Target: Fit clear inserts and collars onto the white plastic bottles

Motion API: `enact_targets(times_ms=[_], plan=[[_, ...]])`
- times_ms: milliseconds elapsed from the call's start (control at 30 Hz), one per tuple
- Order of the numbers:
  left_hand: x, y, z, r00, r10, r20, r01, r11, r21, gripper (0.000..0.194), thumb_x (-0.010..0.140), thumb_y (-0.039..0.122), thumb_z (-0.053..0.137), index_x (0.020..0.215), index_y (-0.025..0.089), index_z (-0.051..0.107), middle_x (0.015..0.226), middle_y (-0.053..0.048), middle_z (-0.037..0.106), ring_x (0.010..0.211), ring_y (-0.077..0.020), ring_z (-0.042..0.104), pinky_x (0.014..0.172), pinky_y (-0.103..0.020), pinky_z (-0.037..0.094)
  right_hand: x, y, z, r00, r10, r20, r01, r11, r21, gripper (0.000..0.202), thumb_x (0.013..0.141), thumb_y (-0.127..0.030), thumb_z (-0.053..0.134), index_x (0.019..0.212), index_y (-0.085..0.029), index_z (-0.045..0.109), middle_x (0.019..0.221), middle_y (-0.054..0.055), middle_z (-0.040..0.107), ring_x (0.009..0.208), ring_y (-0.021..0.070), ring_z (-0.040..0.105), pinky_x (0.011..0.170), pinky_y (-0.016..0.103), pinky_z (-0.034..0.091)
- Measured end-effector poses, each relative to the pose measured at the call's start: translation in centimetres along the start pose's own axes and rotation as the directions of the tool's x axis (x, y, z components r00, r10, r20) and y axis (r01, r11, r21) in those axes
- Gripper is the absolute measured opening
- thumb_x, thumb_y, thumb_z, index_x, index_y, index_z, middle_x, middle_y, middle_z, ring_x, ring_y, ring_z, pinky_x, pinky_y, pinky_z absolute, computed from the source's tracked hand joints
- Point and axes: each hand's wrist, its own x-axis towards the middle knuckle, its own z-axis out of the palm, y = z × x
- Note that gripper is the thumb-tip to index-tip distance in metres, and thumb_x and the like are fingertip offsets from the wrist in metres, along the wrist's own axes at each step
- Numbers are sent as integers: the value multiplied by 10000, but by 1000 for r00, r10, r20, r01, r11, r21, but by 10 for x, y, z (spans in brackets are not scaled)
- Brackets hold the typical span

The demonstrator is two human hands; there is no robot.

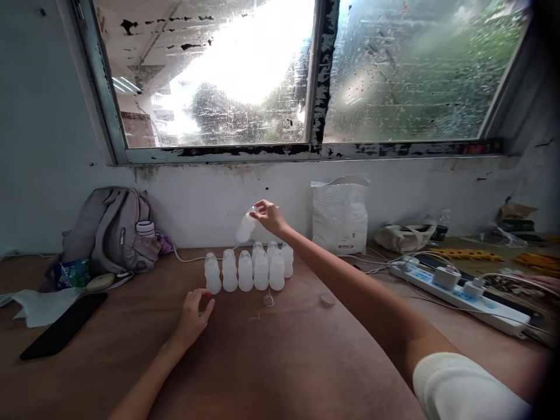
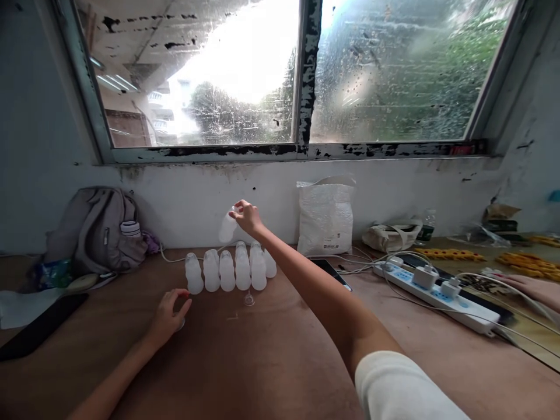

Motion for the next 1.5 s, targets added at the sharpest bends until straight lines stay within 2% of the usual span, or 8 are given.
enact_targets(times_ms=[233, 467, 833, 1067, 1200, 1300, 1367, 1500], plan=[[0, -14, -13, 984, 141, 107, -165, 952, 258, 221, 797, 382, 447, 884, 202, 542, 870, -54, 604, 814, -220, 544, 720, -350, 403, 12, 11, 56, 945, 79, 316, -21, 983, -184, 274, 676, -257, 634, 921, -141, 592, 907, 82, 615, 816, 168, 562, 649, 225, 416], [-2, -9, -16, 973, 167, 161, -208, 935, 287, 246, 792, 417, 450, 859, 203, 554, 840, -43, 597, 764, -197, 547, 687, -315, 393, 1, 18, 69, 862, 142, 486, -12, 965, -261, 315, 661, -290, 641, 943, -162, 581, 991, 92, 592, 875, 204, 543, 636, 242, 413], [-7, -5, -16, 965, 51, 256, -114, 965, 238, 196, 780, 378, 460, 852, 222, 555, 866, -27, 575, 794, -183, 549, 637, -267, 428, -10, 12, 61, 808, 179, 561, -9, 956, -293, 313, 656, -269, 645, 946, -166, 592, 1005, 98, 603, 829, 210, 564, 621, 256, 413], [-8, -6, -16, 963, 47, 266, -101, 976, 192, 164, 776, 343, 473, 839, 217, 556, 853, -26, 576, 787, -183, 559, 656, -281, 446, -18, 7, 56, 887, 68, 456, 52, 968, -247, 284, 721, -264, 587, 987, -162, 581, 1003, 109, 606, 872, 224, 550, 707, 293, 404], [-10, 3, -10, 962, 123, 245, -145, 986, 76, 146, 801, 292, 445, 845, 211, 558, 841, -24, 574, 775, -165, 567, 704, -281, 458, -62, 8, 46, 948, -104, 300, 164, 969, -184, 244, 842, -167, 364, 1019, -181, 531, 1037, 78, 577, 962, 169, 496, 803, 259, 350], [-12, 15, -4, 965, 145, 221, -148, 989, -1, 170, 801, 314, 458, 905, 211, 545, 855, -19, 568, 750, -149, 571, 704, -269, 466, -119, 26, 41, 909, -364, 205, 392, 912, -117, 163, 806, -184, 412, 883, -169, 556, 790, 49, 600, 727, 144, 533, 676, 231, 366], [-15, 23, 2, 967, 139, 213, -132, 990, -44, 197, 797, 338, 470, 937, 214, 531, 872, -20, 563, 743, -146, 569, 696, -268, 471, -156, 47, 41, 910, -359, 205, 392, 907, -154, 135, 792, -207, 436, 842, -170, 555, 730, 40, 596, 677, 148, 533, 686, 251, 355], [-20, 40, 14, 964, 134, 230, -111, 988, -111, 224, 788, 334, 499, 982, 223, 499, 937, -34, 536, 825, -160, 554, 740, -285, 467, -198, 88, 47, 966, -116, 232, 176, 951, -253, 237, 799, -307, 446, 987, -184, 520, 878, 75, 596, 790, 193, 545, 728, 289, 349]])
